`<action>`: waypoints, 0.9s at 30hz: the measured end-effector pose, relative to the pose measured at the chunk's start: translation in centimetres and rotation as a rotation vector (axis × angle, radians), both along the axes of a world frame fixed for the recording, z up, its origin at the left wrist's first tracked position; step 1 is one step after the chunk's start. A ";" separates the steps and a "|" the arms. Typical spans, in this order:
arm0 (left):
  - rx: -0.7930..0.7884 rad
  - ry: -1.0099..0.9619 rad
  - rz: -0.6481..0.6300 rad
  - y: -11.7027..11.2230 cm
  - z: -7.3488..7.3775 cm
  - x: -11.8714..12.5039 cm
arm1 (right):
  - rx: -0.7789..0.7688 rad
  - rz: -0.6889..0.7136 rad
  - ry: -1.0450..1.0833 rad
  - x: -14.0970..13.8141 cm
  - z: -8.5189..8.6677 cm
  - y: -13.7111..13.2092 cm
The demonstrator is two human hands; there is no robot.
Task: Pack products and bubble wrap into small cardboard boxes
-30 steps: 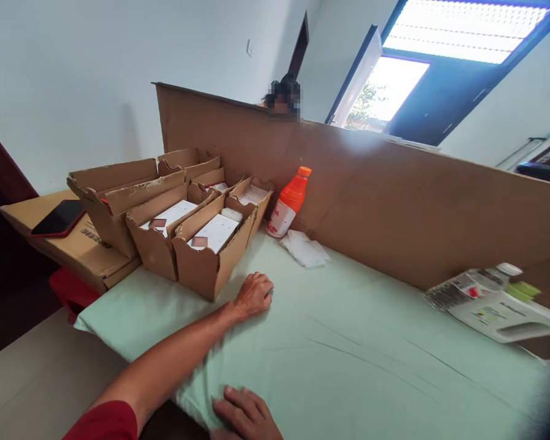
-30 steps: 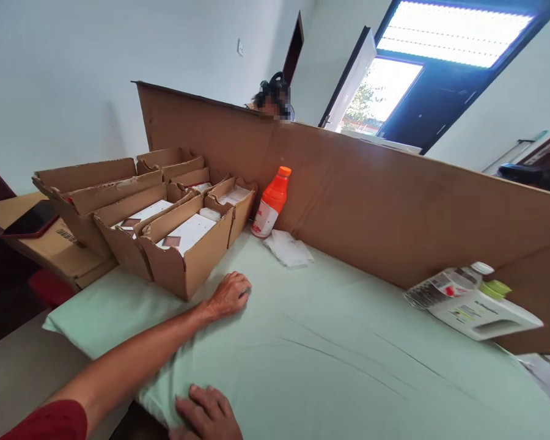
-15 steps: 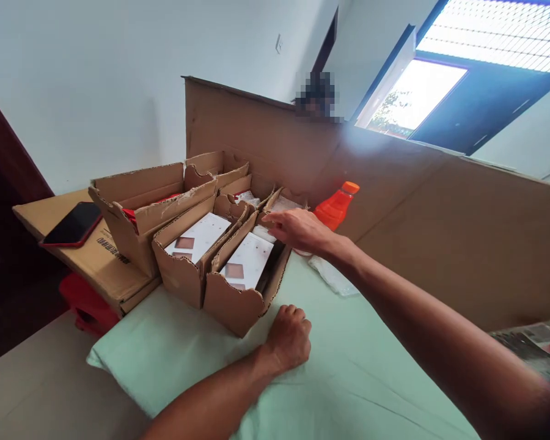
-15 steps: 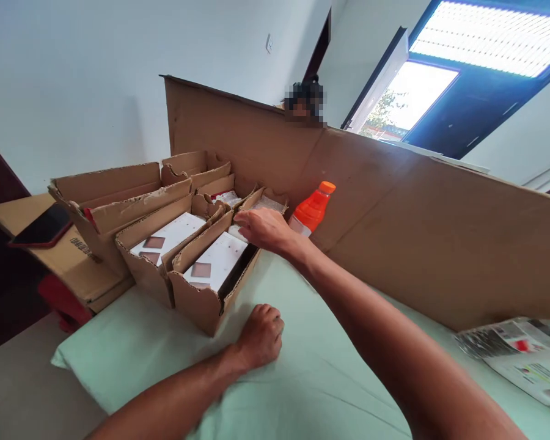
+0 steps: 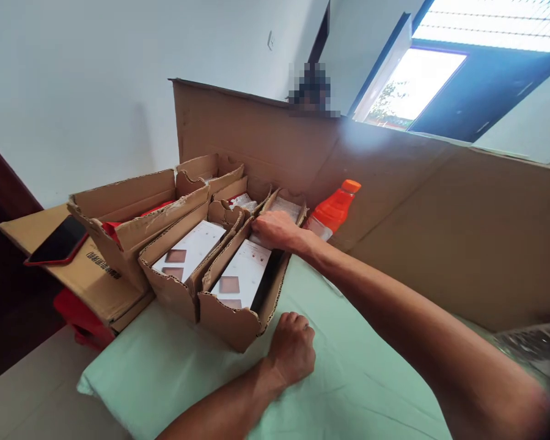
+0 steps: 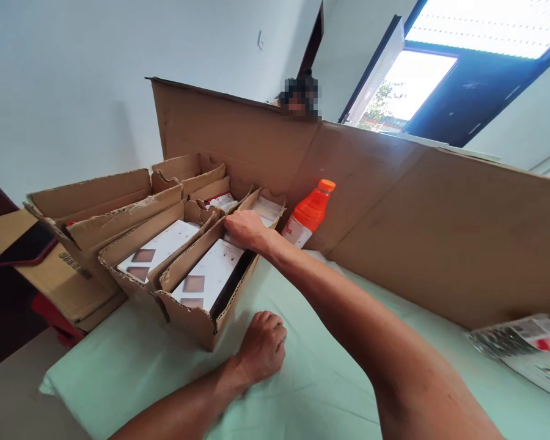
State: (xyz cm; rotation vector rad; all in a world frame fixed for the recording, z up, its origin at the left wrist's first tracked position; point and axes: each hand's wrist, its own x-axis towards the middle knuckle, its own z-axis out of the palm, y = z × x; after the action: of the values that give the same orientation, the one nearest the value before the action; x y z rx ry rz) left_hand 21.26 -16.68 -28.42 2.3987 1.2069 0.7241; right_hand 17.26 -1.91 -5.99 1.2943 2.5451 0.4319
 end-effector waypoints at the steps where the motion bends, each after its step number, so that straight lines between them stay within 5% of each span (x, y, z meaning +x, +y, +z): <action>1: -0.006 -0.008 -0.003 -0.1 -0.1 -0.1 | 0.018 -0.017 0.041 1.0 0.7 -0.3; 3: -0.018 -0.030 -0.011 -0.2 -0.1 -0.3 | 0.041 -0.059 0.238 4.3 2.5 -0.8; 7: -0.033 -0.074 -0.014 -0.5 -0.2 -0.4 | -0.028 -0.150 0.992 15.3 4.5 -2.4; 10: -0.036 -0.094 -0.006 -0.7 -0.1 -0.4 | 0.030 -0.422 1.463 23.8 1.9 -3.7; 13: -0.033 -0.103 -0.004 -0.8 -0.2 -0.3 | 0.089 -0.688 1.631 29.4 -3.5 -4.0; 17: -0.035 -0.099 0.007 -0.8 -0.2 -0.4 | 0.070 -0.848 1.648 31.9 -10.0 -3.1; 20: -0.042 -0.094 0.015 -0.8 -0.2 -0.5 | 0.024 -0.922 1.609 32.3 -12.0 -2.6; 23: -0.042 -0.102 0.019 -0.8 -0.1 -0.4 | 0.077 -0.906 1.564 32.3 -11.6 -2.6; 27: -0.043 -0.122 0.025 -0.7 -0.2 -0.2 | 0.114 -0.729 1.510 29.5 -7.9 -2.3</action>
State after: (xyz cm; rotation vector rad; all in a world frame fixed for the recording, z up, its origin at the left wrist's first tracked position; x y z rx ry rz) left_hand 21.06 -17.41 -28.62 2.2727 1.1922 0.8307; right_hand 46.71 -4.23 -13.85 3.2152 2.4279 -0.9163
